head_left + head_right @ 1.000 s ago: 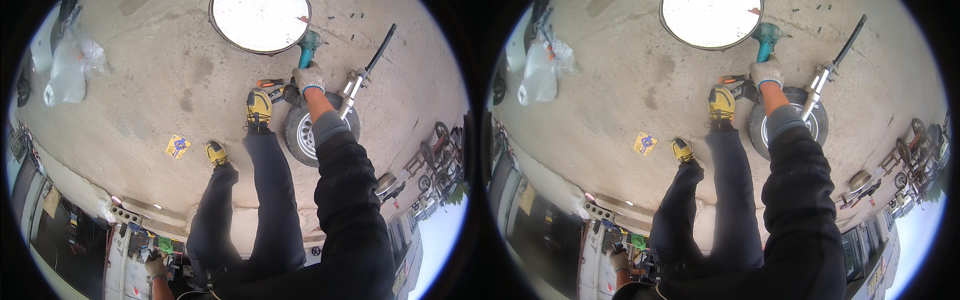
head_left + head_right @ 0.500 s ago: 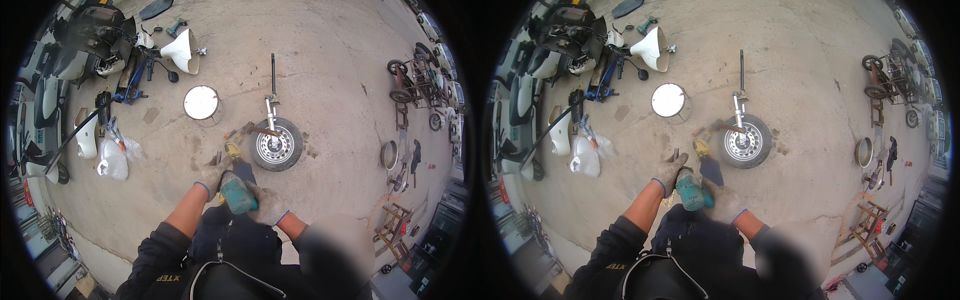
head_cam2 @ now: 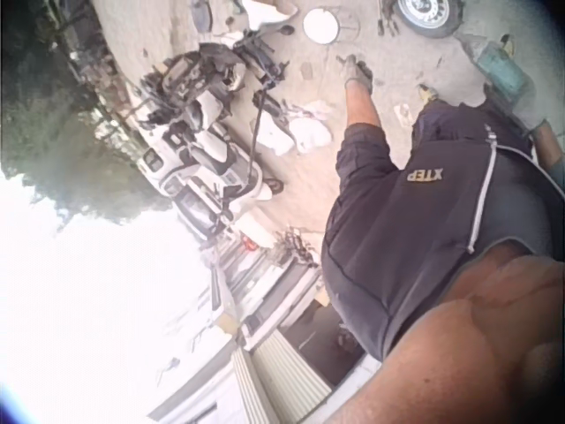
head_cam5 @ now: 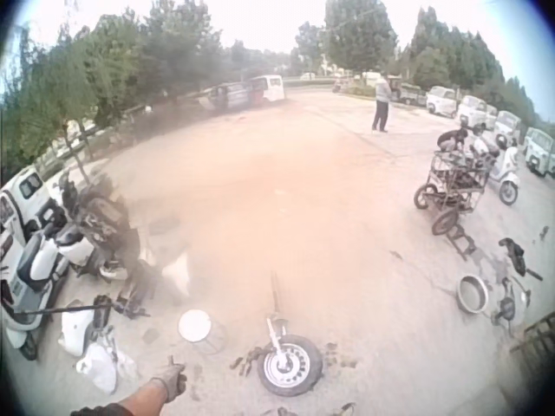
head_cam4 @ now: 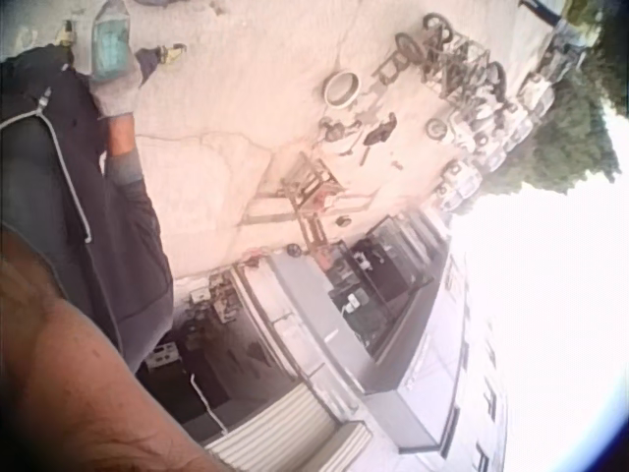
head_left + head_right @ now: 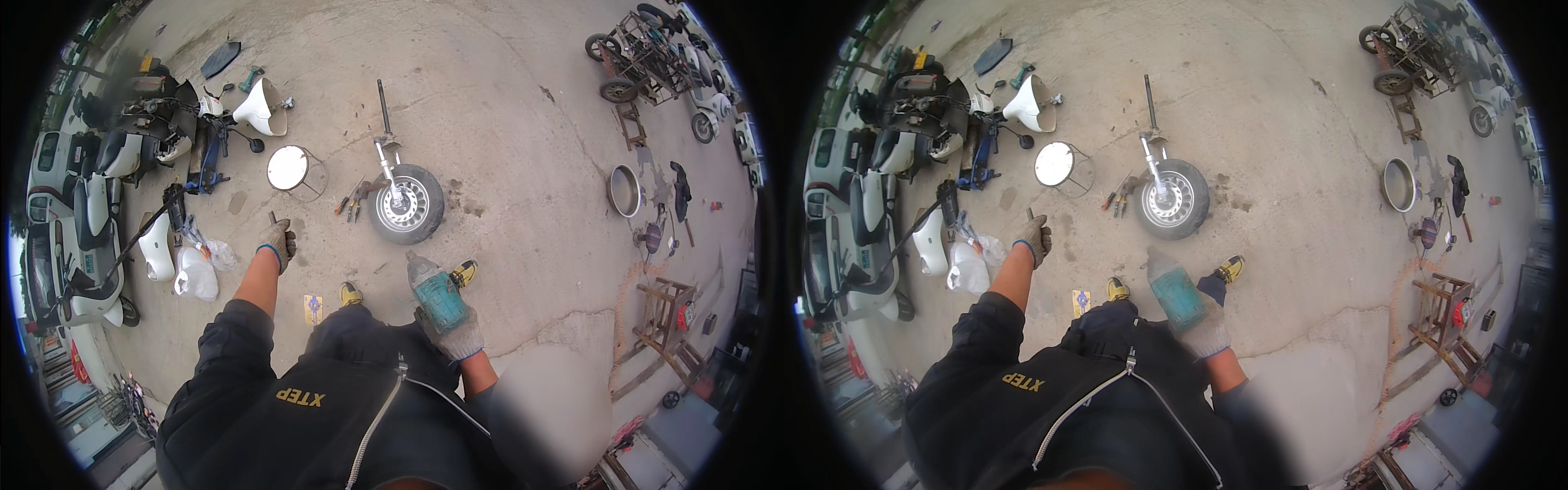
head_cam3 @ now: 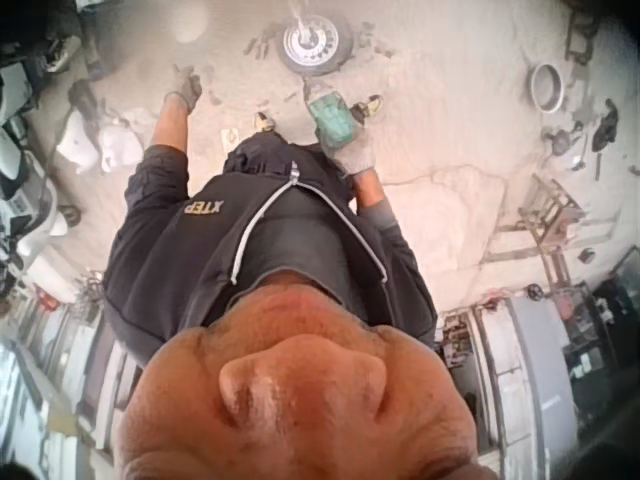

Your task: The person retrieves a cordless impact wrench and a socket, then uses the tool to remove and reinstall bolts on the front fender of a white scooter. They later use a hammer and chisel on a detached front wheel assembly lying on the ground.

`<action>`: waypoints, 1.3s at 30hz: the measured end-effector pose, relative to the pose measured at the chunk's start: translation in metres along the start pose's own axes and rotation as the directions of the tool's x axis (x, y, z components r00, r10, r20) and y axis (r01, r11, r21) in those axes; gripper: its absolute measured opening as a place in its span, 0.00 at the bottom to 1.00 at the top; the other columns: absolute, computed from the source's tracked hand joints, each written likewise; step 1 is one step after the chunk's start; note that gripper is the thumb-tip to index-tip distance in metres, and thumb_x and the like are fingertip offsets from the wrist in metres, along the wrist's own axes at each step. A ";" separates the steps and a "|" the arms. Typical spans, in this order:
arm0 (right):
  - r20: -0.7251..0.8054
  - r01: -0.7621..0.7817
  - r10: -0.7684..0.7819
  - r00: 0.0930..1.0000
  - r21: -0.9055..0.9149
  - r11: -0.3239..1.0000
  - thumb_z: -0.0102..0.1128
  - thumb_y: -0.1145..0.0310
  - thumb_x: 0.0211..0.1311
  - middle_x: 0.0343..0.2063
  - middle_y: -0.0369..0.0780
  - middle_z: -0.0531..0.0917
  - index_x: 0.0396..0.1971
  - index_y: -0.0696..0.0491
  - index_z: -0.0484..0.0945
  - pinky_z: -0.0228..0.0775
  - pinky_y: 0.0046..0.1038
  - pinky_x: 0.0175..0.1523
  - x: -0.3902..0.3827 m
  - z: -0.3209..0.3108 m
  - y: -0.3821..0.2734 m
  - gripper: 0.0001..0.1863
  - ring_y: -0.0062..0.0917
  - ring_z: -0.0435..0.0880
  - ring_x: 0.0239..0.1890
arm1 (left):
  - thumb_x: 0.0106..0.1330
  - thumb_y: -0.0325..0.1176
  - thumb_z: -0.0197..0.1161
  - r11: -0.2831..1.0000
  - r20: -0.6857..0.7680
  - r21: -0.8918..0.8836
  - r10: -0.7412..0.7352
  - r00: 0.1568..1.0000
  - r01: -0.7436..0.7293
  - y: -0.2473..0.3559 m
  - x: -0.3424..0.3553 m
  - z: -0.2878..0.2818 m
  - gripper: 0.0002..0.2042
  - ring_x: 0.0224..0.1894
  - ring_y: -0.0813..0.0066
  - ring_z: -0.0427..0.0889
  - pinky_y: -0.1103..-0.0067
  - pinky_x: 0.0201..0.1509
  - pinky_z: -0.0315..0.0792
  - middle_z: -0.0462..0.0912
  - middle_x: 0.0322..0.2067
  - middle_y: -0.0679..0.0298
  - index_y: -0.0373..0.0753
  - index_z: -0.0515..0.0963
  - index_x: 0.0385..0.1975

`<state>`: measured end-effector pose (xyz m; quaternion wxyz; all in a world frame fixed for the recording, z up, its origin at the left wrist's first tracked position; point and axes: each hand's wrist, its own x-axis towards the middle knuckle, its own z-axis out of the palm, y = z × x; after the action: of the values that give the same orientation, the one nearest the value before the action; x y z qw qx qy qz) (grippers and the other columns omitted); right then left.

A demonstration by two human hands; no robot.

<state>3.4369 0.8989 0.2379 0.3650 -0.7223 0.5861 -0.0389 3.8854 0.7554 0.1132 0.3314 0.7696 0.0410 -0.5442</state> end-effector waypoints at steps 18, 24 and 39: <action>-0.463 -0.318 0.455 0.761 0.346 0.883 0.59 0.59 0.71 0.53 0.43 0.86 0.57 0.44 0.82 0.74 0.34 0.64 0.008 -0.321 0.340 0.18 0.37 0.84 0.57 | 0.77 0.44 0.55 0.929 -0.080 0.228 -0.279 0.957 0.290 -0.040 0.012 0.256 0.14 0.16 0.66 0.68 0.65 0.25 0.72 0.70 0.16 0.67 0.46 0.70 0.29; 0.283 -0.760 0.913 0.293 0.648 0.043 0.75 0.50 0.57 0.28 0.41 0.86 0.41 0.56 0.86 0.83 0.38 0.36 0.059 -0.294 0.476 0.24 0.31 0.87 0.30 | 0.75 0.39 0.57 0.865 0.044 0.441 -0.288 0.957 0.240 0.037 0.049 0.472 0.07 0.18 0.60 0.74 0.53 0.27 0.76 0.77 0.22 0.61 0.45 0.75 0.37; 0.532 -0.773 0.825 0.191 0.600 -0.208 0.70 0.52 0.61 0.23 0.38 0.80 0.35 0.50 0.82 0.72 0.40 0.28 0.283 -0.472 0.631 0.16 0.32 0.78 0.21 | 0.71 0.28 0.59 0.938 0.620 0.347 -0.236 0.748 0.009 0.342 -0.004 1.062 0.06 0.31 0.56 0.80 0.49 0.40 0.77 0.77 0.26 0.62 0.47 0.73 0.44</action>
<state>2.7798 0.3950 0.1157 0.5602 0.0829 0.8207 -0.0759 3.1680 -0.0984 0.0763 0.1576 0.5702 -0.1154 -0.7980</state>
